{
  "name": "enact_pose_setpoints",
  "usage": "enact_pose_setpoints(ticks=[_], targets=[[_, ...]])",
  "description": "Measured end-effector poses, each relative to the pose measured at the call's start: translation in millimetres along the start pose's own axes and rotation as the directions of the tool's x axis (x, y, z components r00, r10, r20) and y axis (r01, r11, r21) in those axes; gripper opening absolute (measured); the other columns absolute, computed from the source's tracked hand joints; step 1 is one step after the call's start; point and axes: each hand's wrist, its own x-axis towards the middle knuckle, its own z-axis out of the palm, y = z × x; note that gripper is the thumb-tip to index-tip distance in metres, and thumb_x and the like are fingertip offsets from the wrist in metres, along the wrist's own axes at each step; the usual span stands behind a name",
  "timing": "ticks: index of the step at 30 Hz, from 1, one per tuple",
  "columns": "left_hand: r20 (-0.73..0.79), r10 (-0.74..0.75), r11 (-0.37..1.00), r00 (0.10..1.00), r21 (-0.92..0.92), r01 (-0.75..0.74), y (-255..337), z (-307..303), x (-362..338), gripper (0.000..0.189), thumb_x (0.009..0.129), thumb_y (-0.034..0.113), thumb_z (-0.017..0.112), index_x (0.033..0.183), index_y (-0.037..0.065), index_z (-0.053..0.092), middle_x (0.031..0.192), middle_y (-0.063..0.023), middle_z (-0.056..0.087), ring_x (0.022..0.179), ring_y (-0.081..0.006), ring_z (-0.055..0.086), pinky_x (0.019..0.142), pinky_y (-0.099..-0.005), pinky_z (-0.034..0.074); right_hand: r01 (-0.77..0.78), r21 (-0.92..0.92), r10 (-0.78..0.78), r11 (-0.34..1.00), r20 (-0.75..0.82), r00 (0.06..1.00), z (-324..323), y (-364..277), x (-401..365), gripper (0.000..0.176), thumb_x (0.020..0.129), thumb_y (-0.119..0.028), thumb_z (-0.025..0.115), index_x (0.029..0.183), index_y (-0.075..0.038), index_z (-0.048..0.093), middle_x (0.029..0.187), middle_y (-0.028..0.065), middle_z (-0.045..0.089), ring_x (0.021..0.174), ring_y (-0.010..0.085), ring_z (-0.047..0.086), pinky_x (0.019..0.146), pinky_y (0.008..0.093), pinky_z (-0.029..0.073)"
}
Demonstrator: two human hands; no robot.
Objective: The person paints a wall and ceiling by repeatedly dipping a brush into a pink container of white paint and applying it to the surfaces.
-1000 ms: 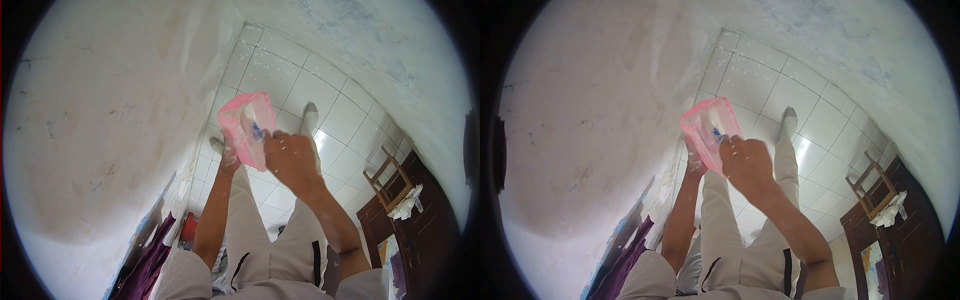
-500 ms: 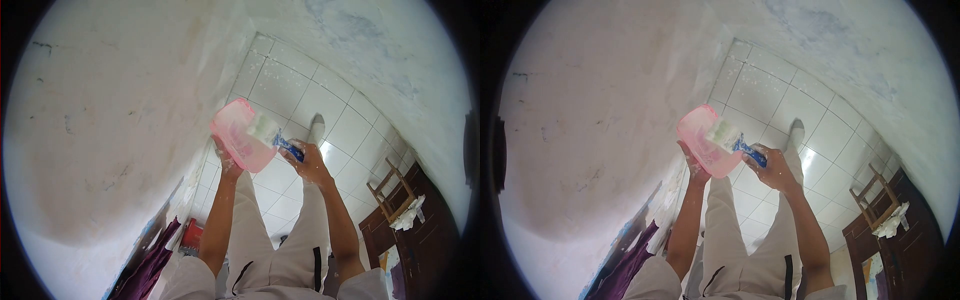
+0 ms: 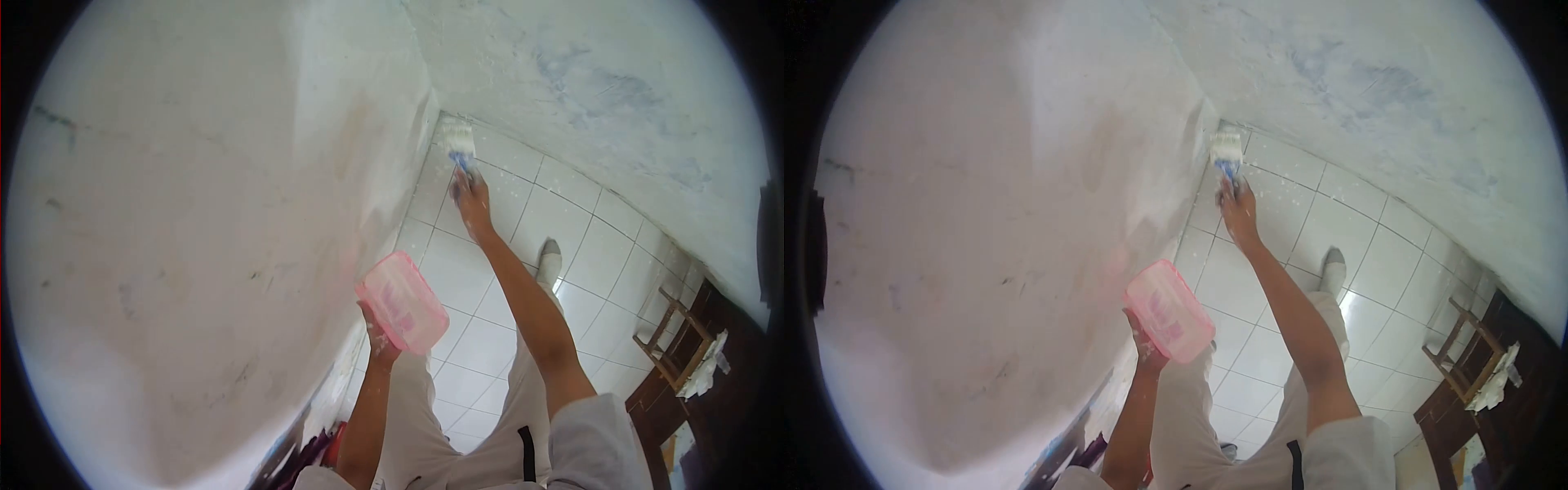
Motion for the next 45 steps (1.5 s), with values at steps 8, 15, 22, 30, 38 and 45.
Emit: enact_pose_setpoints(ticks=[8, 15, 22, 30, 38, 45], targets=[[-0.062, -0.037, 0.997, 0.997, 0.061, 0.041, 11, -48, -5, 0.086, 0.087, 0.075, 0.048, 0.149, 0.017, 0.034, 0.145, -0.0055, 0.044, 0.133, -0.0267, 0.044, 0.110, -0.0500, 0.040, -0.010, -0.142, -0.036, 0.990, -0.320, 0.947, 80, 19, 137, 0.033, 0.097, -0.024, 0.060, 0.079, 0.003, 0.064, 0.061, 0.0121, 0.062, 0.055, 0.0193, 0.061, 0.055, 0.0364, 0.046], [-0.012, -0.137, 0.990, 0.990, -0.021, 0.137, 16, -31, -19, 0.087, 0.087, 0.075, 0.048, 0.149, 0.017, 0.034, 0.145, -0.0058, 0.044, 0.133, -0.0275, 0.044, 0.111, -0.0507, 0.039, 0.363, -0.210, -0.414, 0.908, -0.313, 0.855, 108, -129, 63, 0.027, 0.097, -0.019, 0.056, 0.084, 0.004, 0.059, 0.059, 0.0152, 0.061, 0.051, 0.0272, 0.062, 0.053, 0.0409, 0.046], [0.003, -0.109, 0.994, 0.994, 0.004, 0.109, 10, -33, -12, 0.089, 0.085, 0.078, 0.046, 0.149, 0.017, 0.035, 0.144, -0.0082, 0.047, 0.130, -0.0297, 0.048, 0.110, -0.0534, 0.041, 0.547, -0.485, -0.716, 0.682, -0.292, 0.634, 100, -51, 129, 0.032, 0.093, -0.018, 0.056, 0.109, 0.009, 0.056, 0.071, 0.0283, 0.062, 0.072, 0.0450, 0.064, 0.068, 0.0520, 0.050], [-0.013, -0.107, 0.994, 0.994, -0.033, 0.107, 8, -41, -14, 0.092, 0.084, 0.079, 0.046, 0.150, 0.016, 0.035, 0.144, -0.0091, 0.047, 0.130, -0.0310, 0.048, 0.109, -0.0549, 0.041, -0.150, -0.629, -0.109, 0.763, -0.354, 0.929, 75, 140, 204, 0.035, 0.094, -0.028, 0.054, 0.105, 0.004, 0.063, 0.090, 0.0288, 0.068, 0.083, 0.0462, 0.066, 0.079, 0.0497, 0.054], [-0.013, -0.158, 0.987, 0.987, -0.019, 0.158, 6, -44, -14, 0.093, 0.083, 0.079, 0.047, 0.150, 0.015, 0.034, 0.144, -0.0094, 0.047, 0.130, -0.0317, 0.048, 0.109, -0.0556, 0.041, 0.011, -0.367, -0.189, 0.930, -0.452, 0.872, 72, 67, 181, 0.045, 0.096, -0.032, 0.053, 0.075, 0.006, 0.064, 0.077, 0.0307, 0.065, 0.075, 0.0481, 0.063, 0.074, 0.0530, 0.050], [0.016, -0.213, 0.977, 0.977, 0.008, 0.213, 6, -45, -14, 0.094, 0.083, 0.080, 0.047, 0.150, 0.015, 0.034, 0.143, -0.0097, 0.047, 0.130, -0.0322, 0.048, 0.108, -0.0561, 0.041, 0.406, -0.297, -0.486, 0.864, -0.280, 0.828, 97, -86, 68, 0.023, 0.097, -0.017, 0.052, 0.092, 0.006, 0.056, 0.055, 0.0236, 0.054, 0.052, 0.0433, 0.059, 0.053, 0.0493, 0.045]])
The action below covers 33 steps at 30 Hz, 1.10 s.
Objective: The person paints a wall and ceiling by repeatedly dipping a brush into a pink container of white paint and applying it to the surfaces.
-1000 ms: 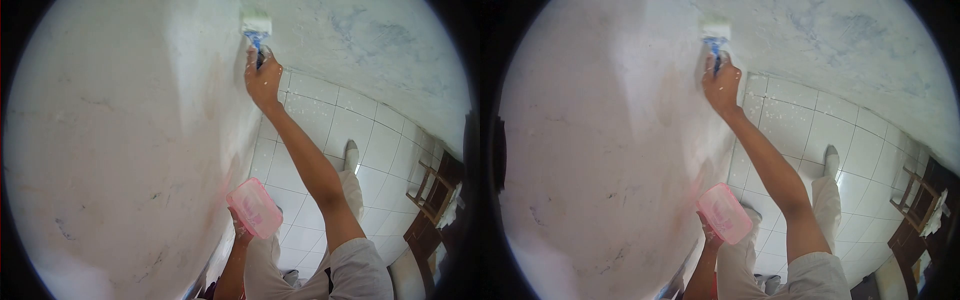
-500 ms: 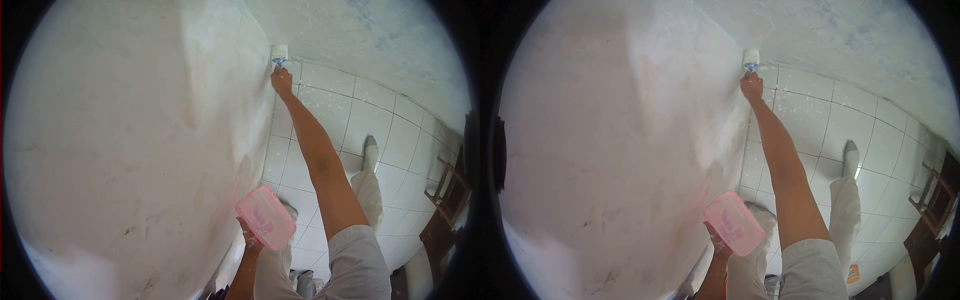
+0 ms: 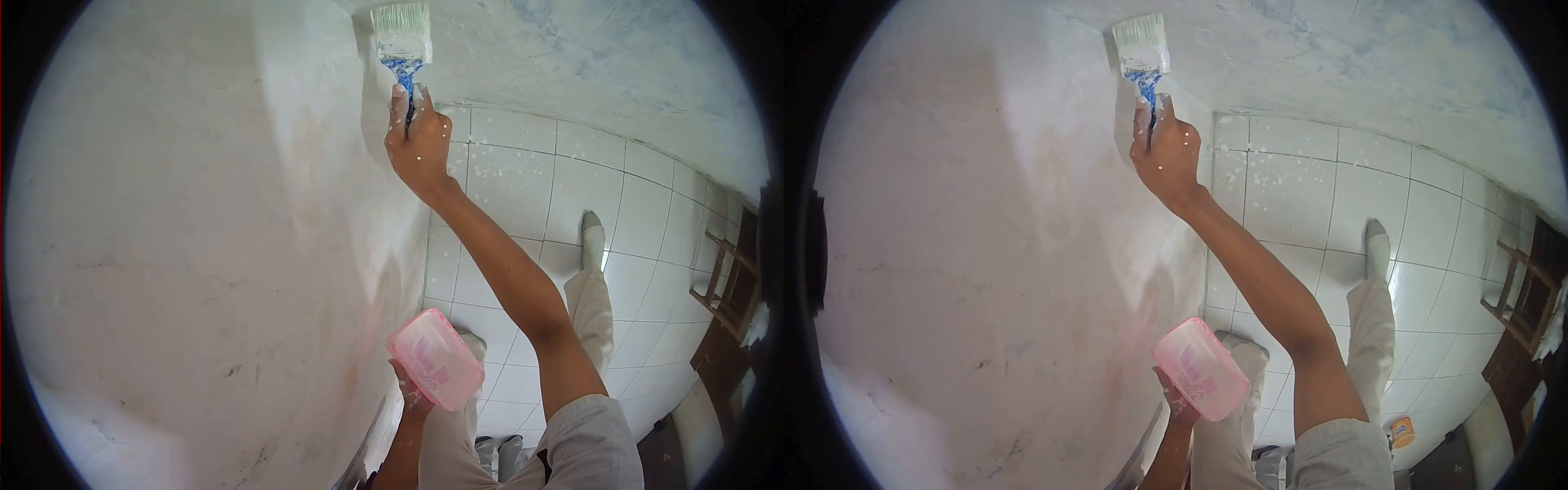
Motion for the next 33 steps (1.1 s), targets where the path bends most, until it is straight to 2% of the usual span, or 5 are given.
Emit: enact_pose_setpoints(ticks=[11, 20, 22, 27, 33], targets=[[-0.162, 0.107, 0.991, 0.981, 0.098, -0.091, -3, -27, 1, 0.091, 0.085, 0.079, 0.044, 0.151, 0.017, 0.032, 0.146, -0.0097, 0.044, 0.131, -0.0316, 0.047, 0.110, -0.0558, 0.040, -0.218, -0.644, 0.359, 0.734, 0.095, 0.929, 21, 327, 6, 0.034, 0.096, -0.026, 0.047, 0.102, 0.003, 0.065, 0.096, 0.0298, 0.068, 0.095, 0.0441, 0.066, 0.085, 0.0521, 0.052], [-0.176, 0.164, 0.968, 0.971, 0.219, -0.124, -5, -29, 2, 0.089, 0.086, 0.078, 0.043, 0.151, 0.018, 0.032, 0.147, -0.0090, 0.044, 0.132, -0.0310, 0.046, 0.110, -0.0552, 0.040, -0.235, -0.408, 0.283, 0.882, 0.061, 0.957, 4, 246, 32, 0.034, 0.098, -0.027, 0.050, 0.089, 0.002, 0.067, 0.080, 0.0253, 0.067, 0.076, 0.0434, 0.066, 0.068, 0.0494, 0.052], [-0.164, 0.162, 0.962, 0.973, 0.245, -0.118, -5, -29, 3, 0.089, 0.087, 0.078, 0.043, 0.151, 0.018, 0.032, 0.147, -0.0088, 0.044, 0.132, -0.0308, 0.046, 0.111, -0.0551, 0.040, -0.260, -0.197, 0.277, 0.945, 0.061, 0.959, 7, 204, 18, 0.040, 0.103, -0.029, 0.048, 0.083, 0.002, 0.064, 0.058, 0.0104, 0.060, 0.047, 0.0170, 0.058, 0.047, 0.0326, 0.046], [-0.161, 0.179, 0.937, 0.970, 0.328, -0.119, -5, -29, 4, 0.088, 0.087, 0.078, 0.042, 0.151, 0.018, 0.032, 0.147, -0.0084, 0.043, 0.133, -0.0305, 0.046, 0.111, -0.0548, 0.040, 0.164, -0.181, -0.152, 0.970, 0.081, 0.985, 0, 117, -17, 0.034, 0.091, -0.012, 0.055, 0.117, 0.010, 0.056, 0.072, 0.0242, 0.063, 0.071, 0.0416, 0.064, 0.071, 0.0495, 0.049], [-0.205, 0.224, 0.895, 0.953, 0.429, -0.118, -5, -28, 4, 0.087, 0.088, 0.078, 0.042, 0.151, 0.019, 0.032, 0.147, -0.0079, 0.043, 0.133, -0.0300, 0.045, 0.111, -0.0544, 0.040, -0.032, -0.442, 0.082, 0.896, 0.094, 0.992, 11, 259, 13, 0.045, 0.091, -0.017, 0.054, 0.128, 0.010, 0.051, 0.078, 0.0269, 0.065, 0.083, 0.0450, 0.065, 0.076, 0.0513, 0.051]])
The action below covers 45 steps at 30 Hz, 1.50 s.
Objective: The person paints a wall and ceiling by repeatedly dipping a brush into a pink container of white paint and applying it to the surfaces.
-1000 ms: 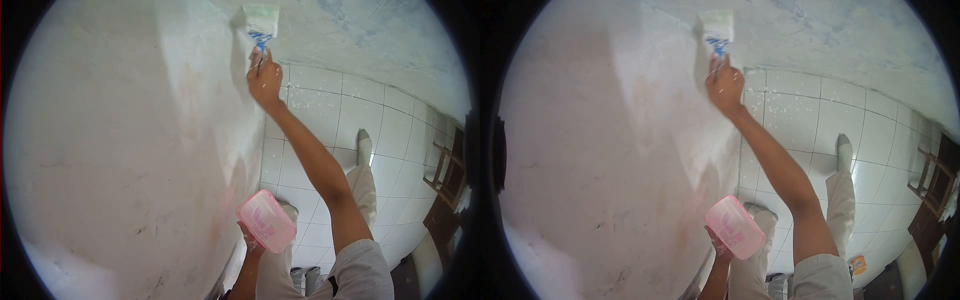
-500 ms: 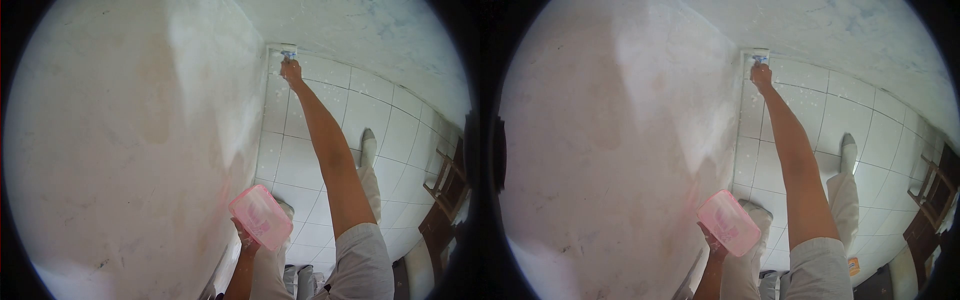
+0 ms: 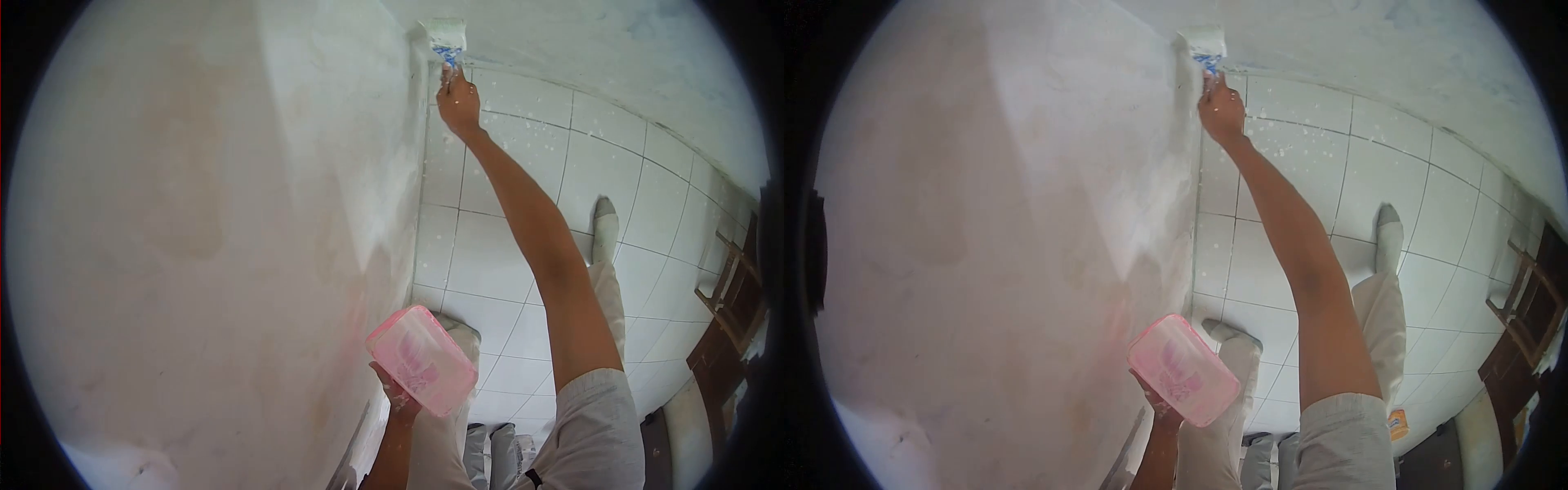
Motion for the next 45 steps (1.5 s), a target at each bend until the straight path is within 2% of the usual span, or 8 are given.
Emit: enact_pose_setpoints(ticks=[7, 10, 16, 22, 28, 33, 40, 45], targets=[[0.016, 0.003, 0.999, 1.000, -0.054, -0.002, 5, 0, 13, 0.085, 0.089, 0.077, 0.041, 0.151, 0.020, 0.032, 0.148, -0.0070, 0.043, 0.134, -0.0294, 0.044, 0.111, -0.0538, 0.040, -0.433, 0.099, 0.394, 0.896, 0.269, 0.879, 71, 115, 2, 0.034, 0.099, -0.026, 0.051, 0.087, 0.003, 0.065, 0.074, 0.0213, 0.069, 0.070, 0.0361, 0.069, 0.068, 0.0430, 0.055], [0.056, 0.001, 0.993, 0.998, -0.120, 0.006, 5, 5, 15, 0.084, 0.089, 0.077, 0.040, 0.151, 0.021, 0.032, 0.148, -0.0065, 0.042, 0.134, -0.0291, 0.044, 0.111, -0.0534, 0.040, -0.686, 0.530, 0.561, 0.498, 0.406, 0.721, 62, 119, 11, 0.028, 0.099, -0.023, 0.053, 0.093, 0.002, 0.063, 0.063, 0.0086, 0.063, 0.054, 0.0139, 0.062, 0.050, 0.0280, 0.047], [0.142, -0.023, 0.965, 0.990, -0.254, 0.059, 0, 5, 18, 0.082, 0.090, 0.076, 0.039, 0.151, 0.022, 0.032, 0.149, -0.0055, 0.041, 0.135, -0.0285, 0.043, 0.111, -0.0528, 0.040, -0.024, 0.126, 0.043, 0.992, -0.150, 0.988, 12, 42, -8, 0.034, 0.103, -0.022, 0.048, 0.089, 0.006, 0.063, 0.060, 0.0154, 0.058, 0.049, 0.0219, 0.060, 0.052, 0.0360, 0.046], [0.123, -0.019, 0.960, 0.992, -0.275, 0.052, -10, -12, 23, 0.081, 0.090, 0.076, 0.039, 0.150, 0.023, 0.033, 0.149, -0.0042, 0.042, 0.134, -0.0280, 0.044, 0.110, -0.0526, 0.040, 0.081, 0.153, -0.068, 0.985, -0.090, 0.994, 8, 28, -33, 0.022, 0.093, -0.012, 0.054, 0.103, 0.007, 0.059, 0.076, 0.0284, 0.064, 0.077, 0.0460, 0.065, 0.070, 0.0546, 0.049], [0.093, -0.028, 0.976, 0.995, -0.211, 0.047, -5, 0, 25, 0.080, 0.090, 0.076, 0.041, 0.150, 0.023, 0.035, 0.148, -0.0041, 0.042, 0.134, -0.0276, 0.044, 0.110, -0.0528, 0.041, -0.167, -0.128, 0.177, 0.978, 0.068, 0.982, 36, 117, 3, 0.032, 0.098, -0.022, 0.048, 0.114, 0.004, 0.059, 0.079, 0.0259, 0.067, 0.080, 0.0450, 0.067, 0.076, 0.0537, 0.052], [0.128, -0.032, 0.977, 0.991, -0.204, 0.058, 3, 10, 23, 0.080, 0.090, 0.076, 0.041, 0.149, 0.023, 0.035, 0.148, -0.0038, 0.043, 0.134, -0.0274, 0.044, 0.109, -0.0529, 0.041, -0.699, 0.234, 0.639, 0.676, 0.285, 0.714, 29, 123, 1, 0.039, 0.101, -0.032, 0.048, 0.090, 0.000, 0.068, 0.084, 0.0255, 0.069, 0.082, 0.0451, 0.067, 0.076, 0.0497, 0.052], [-0.063, 0.003, 0.982, 0.998, -0.186, -0.015, -19, -17, 25, 0.078, 0.090, 0.074, 0.043, 0.149, 0.024, 0.036, 0.147, -0.0027, 0.043, 0.133, -0.0272, 0.045, 0.108, -0.0534, 0.042, -0.050, 0.091, 0.059, 0.995, -0.098, 0.993, -19, 48, -13, 0.029, 0.096, -0.021, 0.053, 0.092, 0.005, 0.065, 0.081, 0.0261, 0.066, 0.075, 0.0447, 0.065, 0.071, 0.0517, 0.050], [-0.037, 0.045, 0.980, 0.998, -0.193, -0.051, -26, -19, 28, 0.076, 0.090, 0.073, 0.044, 0.149, 0.024, 0.037, 0.146, -0.0023, 0.044, 0.132, -0.0270, 0.046, 0.107, -0.0532, 0.043, 0.013, 0.171, -0.006, 0.985, -0.039, 0.999, -21, 41, -31, 0.024, 0.088, -0.006, 0.051, 0.107, 0.009, 0.054, 0.079, 0.0263, 0.065, 0.074, 0.0455, 0.064, 0.070, 0.0520, 0.050]])
